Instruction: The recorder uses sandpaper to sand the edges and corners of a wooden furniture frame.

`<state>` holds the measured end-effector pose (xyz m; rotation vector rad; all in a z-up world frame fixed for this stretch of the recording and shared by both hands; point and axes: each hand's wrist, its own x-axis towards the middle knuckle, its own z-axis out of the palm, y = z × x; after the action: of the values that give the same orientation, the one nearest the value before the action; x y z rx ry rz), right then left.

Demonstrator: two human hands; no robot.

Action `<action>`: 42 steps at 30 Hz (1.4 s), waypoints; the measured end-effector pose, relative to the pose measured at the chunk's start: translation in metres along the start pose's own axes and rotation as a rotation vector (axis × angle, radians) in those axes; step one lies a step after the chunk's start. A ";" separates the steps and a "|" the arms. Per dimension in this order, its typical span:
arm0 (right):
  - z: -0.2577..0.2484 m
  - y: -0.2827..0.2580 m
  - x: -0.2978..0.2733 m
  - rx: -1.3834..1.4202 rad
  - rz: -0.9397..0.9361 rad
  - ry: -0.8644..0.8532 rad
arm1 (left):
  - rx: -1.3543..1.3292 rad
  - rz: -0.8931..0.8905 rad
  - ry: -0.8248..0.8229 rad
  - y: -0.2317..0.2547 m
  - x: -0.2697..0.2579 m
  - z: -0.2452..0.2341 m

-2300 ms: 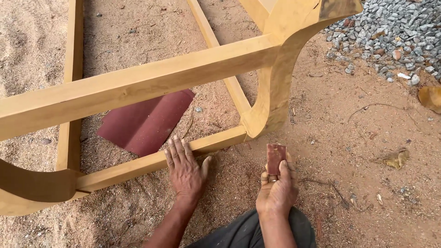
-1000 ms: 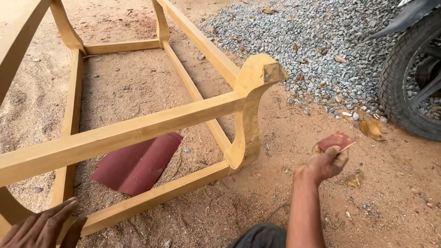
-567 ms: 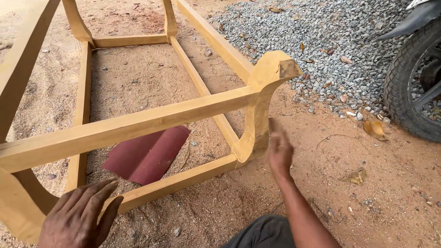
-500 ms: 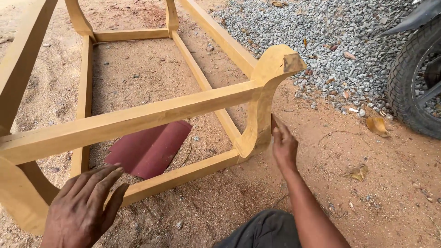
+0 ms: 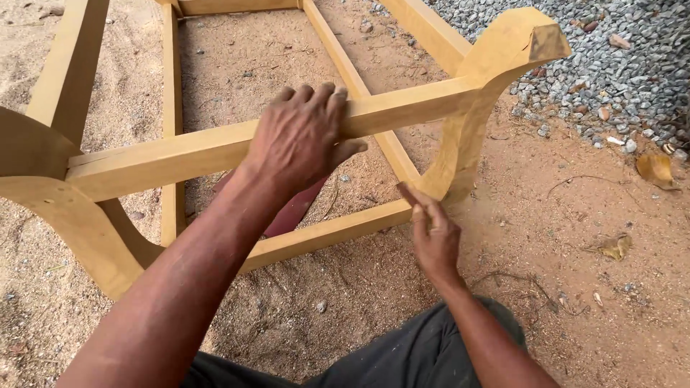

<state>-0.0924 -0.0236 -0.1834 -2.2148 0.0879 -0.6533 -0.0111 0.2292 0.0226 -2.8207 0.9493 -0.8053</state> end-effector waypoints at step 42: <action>0.278 -0.165 -0.148 -0.220 -0.590 -0.625 | -0.191 0.012 0.403 -0.119 -0.054 0.019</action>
<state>-0.1106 0.3192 -0.2768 -2.5696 -0.8716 -0.2230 0.0277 0.3547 0.0069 -2.8601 1.1428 -1.3876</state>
